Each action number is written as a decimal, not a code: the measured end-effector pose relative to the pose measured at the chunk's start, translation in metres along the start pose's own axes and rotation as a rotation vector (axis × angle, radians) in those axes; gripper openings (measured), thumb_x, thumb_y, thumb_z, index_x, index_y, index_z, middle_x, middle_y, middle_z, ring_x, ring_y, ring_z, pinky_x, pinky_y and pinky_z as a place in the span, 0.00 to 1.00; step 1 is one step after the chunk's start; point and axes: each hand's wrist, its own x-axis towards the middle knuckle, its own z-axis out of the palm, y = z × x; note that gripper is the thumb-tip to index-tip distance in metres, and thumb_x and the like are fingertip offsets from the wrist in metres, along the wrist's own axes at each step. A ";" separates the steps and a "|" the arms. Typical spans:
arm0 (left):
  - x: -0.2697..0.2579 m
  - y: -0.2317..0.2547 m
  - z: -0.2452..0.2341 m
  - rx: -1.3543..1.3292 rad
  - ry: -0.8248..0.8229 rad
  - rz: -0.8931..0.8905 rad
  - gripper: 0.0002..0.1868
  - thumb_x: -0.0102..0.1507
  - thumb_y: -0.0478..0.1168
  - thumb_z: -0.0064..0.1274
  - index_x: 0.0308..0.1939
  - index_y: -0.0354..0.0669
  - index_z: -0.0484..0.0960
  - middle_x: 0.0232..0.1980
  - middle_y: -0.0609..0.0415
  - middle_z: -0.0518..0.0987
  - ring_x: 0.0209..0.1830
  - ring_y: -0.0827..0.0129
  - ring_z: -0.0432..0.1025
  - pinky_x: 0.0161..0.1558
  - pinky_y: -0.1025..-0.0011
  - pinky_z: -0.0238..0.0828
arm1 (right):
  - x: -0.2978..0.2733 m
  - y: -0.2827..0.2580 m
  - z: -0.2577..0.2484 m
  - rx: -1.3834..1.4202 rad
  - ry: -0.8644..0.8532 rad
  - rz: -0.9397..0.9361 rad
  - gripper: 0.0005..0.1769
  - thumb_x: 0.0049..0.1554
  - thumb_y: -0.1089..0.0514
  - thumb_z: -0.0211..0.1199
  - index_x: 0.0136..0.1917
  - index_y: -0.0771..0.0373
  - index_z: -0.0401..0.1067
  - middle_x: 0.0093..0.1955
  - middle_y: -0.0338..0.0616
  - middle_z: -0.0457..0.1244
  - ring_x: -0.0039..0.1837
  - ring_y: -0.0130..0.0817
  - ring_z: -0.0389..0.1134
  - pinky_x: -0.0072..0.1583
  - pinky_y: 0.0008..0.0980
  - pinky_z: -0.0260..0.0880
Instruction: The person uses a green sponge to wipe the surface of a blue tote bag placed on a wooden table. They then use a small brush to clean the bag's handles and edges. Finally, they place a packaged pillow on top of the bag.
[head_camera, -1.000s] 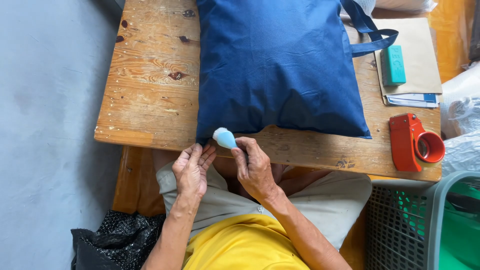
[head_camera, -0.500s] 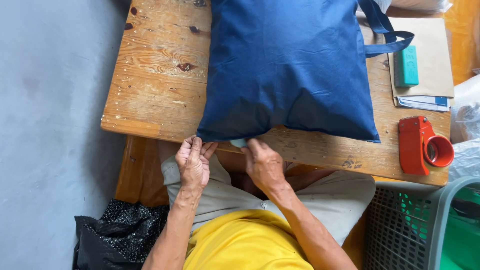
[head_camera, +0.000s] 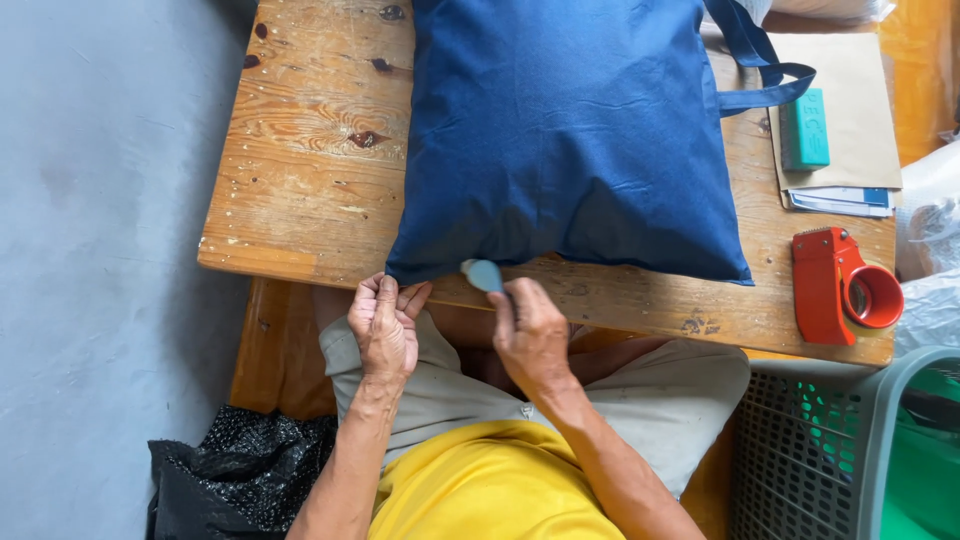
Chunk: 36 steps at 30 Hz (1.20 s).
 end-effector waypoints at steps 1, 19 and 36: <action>0.000 0.000 0.004 -0.020 0.017 -0.002 0.04 0.71 0.38 0.50 0.46 0.43 0.73 0.40 0.44 0.85 0.45 0.55 0.83 0.55 0.52 0.82 | -0.002 0.012 -0.013 0.010 0.026 0.050 0.07 0.64 0.56 0.61 0.46 0.60 0.71 0.35 0.44 0.63 0.39 0.48 0.71 0.41 0.37 0.73; -0.011 -0.015 0.036 -0.183 0.020 -0.098 0.05 0.68 0.33 0.56 0.39 0.32 0.78 0.41 0.34 0.85 0.44 0.46 0.83 0.57 0.41 0.78 | -0.004 0.020 -0.038 0.031 0.117 0.118 0.07 0.64 0.56 0.64 0.45 0.60 0.73 0.35 0.43 0.63 0.40 0.46 0.71 0.44 0.35 0.73; -0.021 -0.052 0.035 -0.103 -0.085 -0.195 0.03 0.68 0.34 0.55 0.43 0.36 0.80 0.41 0.39 0.86 0.45 0.47 0.83 0.57 0.41 0.77 | -0.010 0.004 -0.055 0.012 0.085 0.142 0.07 0.65 0.56 0.61 0.47 0.62 0.72 0.37 0.45 0.64 0.40 0.48 0.71 0.44 0.37 0.73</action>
